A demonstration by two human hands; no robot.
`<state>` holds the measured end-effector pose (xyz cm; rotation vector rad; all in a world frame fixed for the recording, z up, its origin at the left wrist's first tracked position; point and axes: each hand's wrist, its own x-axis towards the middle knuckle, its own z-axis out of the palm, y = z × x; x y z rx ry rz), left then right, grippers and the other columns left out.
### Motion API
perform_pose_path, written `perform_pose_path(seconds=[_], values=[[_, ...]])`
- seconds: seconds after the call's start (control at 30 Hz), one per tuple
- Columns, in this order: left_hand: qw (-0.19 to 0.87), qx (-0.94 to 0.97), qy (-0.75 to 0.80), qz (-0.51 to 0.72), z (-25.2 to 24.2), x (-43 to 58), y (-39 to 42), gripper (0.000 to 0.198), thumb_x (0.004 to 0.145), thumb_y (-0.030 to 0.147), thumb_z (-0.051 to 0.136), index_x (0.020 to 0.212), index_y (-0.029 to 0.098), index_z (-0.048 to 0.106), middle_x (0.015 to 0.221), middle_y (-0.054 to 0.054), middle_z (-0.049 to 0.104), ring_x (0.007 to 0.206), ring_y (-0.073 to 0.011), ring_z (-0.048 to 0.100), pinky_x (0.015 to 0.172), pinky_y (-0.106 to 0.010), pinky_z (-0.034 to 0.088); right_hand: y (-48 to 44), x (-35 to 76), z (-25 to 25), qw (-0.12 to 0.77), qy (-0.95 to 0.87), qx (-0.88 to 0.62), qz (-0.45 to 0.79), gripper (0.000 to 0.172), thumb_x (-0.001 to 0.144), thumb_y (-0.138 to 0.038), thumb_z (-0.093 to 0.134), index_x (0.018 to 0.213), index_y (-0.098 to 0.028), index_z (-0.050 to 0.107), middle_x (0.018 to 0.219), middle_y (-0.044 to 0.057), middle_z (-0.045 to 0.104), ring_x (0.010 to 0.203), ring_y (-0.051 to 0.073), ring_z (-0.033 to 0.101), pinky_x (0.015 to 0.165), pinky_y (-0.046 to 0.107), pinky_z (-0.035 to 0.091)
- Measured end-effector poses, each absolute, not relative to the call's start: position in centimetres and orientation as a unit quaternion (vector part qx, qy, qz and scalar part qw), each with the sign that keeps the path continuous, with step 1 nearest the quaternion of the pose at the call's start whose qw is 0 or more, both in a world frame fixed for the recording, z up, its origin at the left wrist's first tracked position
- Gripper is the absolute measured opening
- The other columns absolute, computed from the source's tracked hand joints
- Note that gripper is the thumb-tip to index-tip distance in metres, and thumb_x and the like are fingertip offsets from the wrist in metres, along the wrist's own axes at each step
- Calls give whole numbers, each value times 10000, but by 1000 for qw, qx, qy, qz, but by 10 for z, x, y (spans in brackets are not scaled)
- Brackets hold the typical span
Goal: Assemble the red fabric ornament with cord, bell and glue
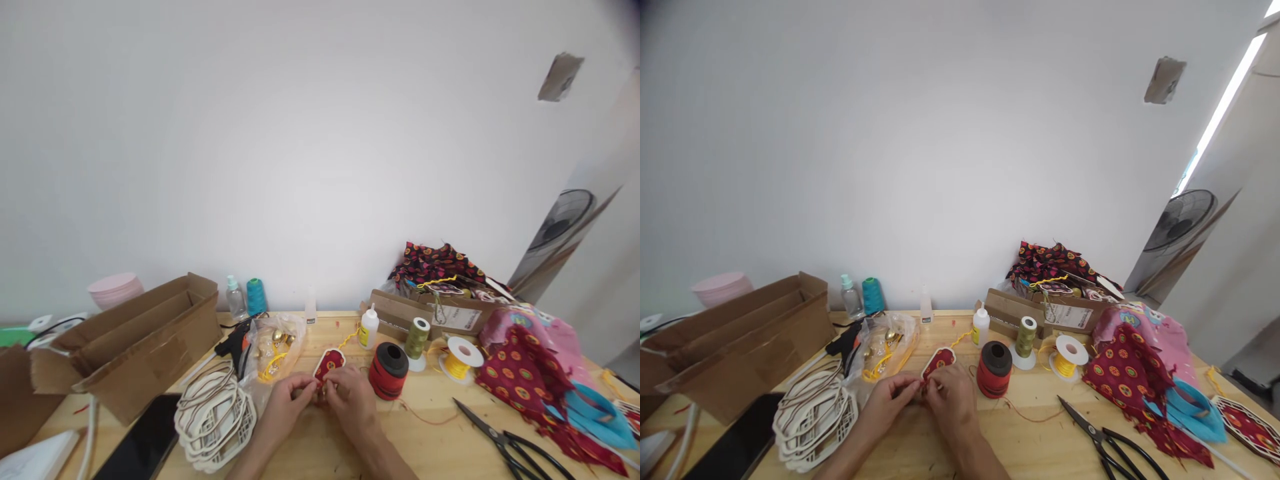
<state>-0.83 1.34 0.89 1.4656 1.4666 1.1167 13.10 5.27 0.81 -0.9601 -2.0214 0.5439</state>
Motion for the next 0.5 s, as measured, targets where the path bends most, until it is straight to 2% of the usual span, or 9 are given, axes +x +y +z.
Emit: perform_pose_path(seconds=[0.17,0.33,0.5], values=[[369,578,586,433,10,-8,12,282,776,339,441,792,132,633,719,-32,667,697,-167,590,671,-266,460,53,130,7,422,-762,-385,303,198,713,-109,474,655,-183,648,667,8,658,655,132,566,633,222,410],[331,596,600,419,17,-6,7,257,787,342,419,784,155,595,738,-32,647,698,-165,578,655,-260,452,50,130,6,429,-757,-357,340,206,723,-121,462,655,-178,648,675,16,650,644,126,573,598,200,424],[259,622,640,369,26,-1,6,168,740,264,468,768,184,613,721,-20,631,665,-165,559,628,-257,426,50,128,2,435,-735,-351,383,218,725,-117,446,678,-170,652,682,20,645,632,123,576,555,184,425]])
